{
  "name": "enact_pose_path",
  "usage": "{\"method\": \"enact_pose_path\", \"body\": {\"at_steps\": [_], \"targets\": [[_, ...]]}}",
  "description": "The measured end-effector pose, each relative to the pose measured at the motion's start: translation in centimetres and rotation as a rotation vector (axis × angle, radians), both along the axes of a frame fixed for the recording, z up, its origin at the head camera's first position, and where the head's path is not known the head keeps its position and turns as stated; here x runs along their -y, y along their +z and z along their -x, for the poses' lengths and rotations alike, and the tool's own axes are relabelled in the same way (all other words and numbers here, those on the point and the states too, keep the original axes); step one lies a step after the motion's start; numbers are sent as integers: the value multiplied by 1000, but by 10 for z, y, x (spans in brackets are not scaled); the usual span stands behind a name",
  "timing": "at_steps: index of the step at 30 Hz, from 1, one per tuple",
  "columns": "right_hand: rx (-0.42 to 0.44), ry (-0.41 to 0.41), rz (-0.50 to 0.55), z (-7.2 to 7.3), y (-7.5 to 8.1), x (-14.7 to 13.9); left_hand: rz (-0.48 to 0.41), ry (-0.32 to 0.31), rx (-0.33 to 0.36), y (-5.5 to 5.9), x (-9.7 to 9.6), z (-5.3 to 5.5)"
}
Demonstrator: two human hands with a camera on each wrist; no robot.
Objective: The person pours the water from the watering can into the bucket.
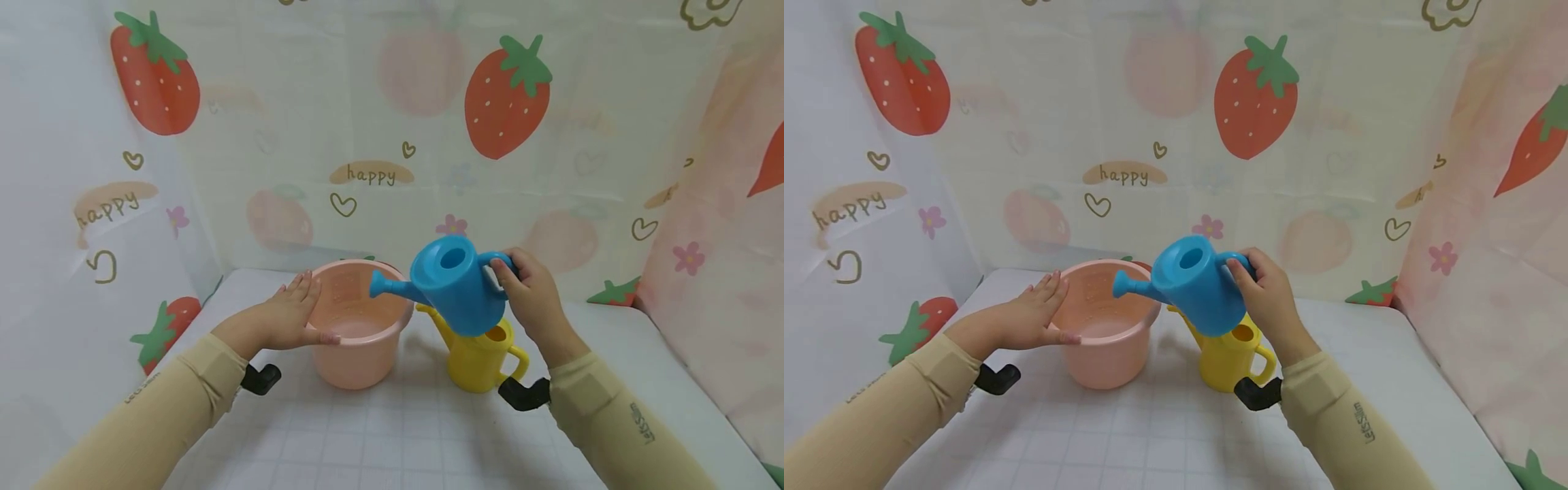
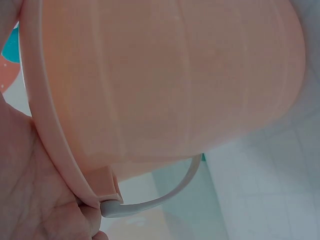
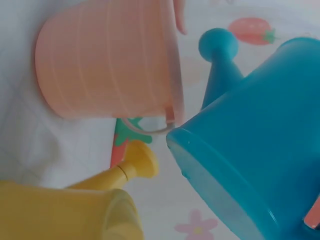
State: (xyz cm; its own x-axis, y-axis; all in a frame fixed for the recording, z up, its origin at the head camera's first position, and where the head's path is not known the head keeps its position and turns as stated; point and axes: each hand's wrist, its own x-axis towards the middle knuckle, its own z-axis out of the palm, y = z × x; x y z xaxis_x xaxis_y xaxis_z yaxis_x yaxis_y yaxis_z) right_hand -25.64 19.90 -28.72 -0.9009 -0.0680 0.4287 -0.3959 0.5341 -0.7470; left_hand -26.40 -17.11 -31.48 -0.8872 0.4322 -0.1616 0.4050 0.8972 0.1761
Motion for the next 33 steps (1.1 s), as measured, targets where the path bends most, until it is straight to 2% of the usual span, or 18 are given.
{"method": "enact_pose_path", "body": {"at_steps": [7,16,25,33], "targets": [[22,0,142,-6,-9,0,-7,4,13,0,0,1],[23,27,287,-11,-14,1,-9,3,17,2,0,1],[19,5,334,-11,-16,0,-4,-2,10,2,0,4],[-26,-21,343,-13,-17,-9,2,0,8,1,-1,1]]}}
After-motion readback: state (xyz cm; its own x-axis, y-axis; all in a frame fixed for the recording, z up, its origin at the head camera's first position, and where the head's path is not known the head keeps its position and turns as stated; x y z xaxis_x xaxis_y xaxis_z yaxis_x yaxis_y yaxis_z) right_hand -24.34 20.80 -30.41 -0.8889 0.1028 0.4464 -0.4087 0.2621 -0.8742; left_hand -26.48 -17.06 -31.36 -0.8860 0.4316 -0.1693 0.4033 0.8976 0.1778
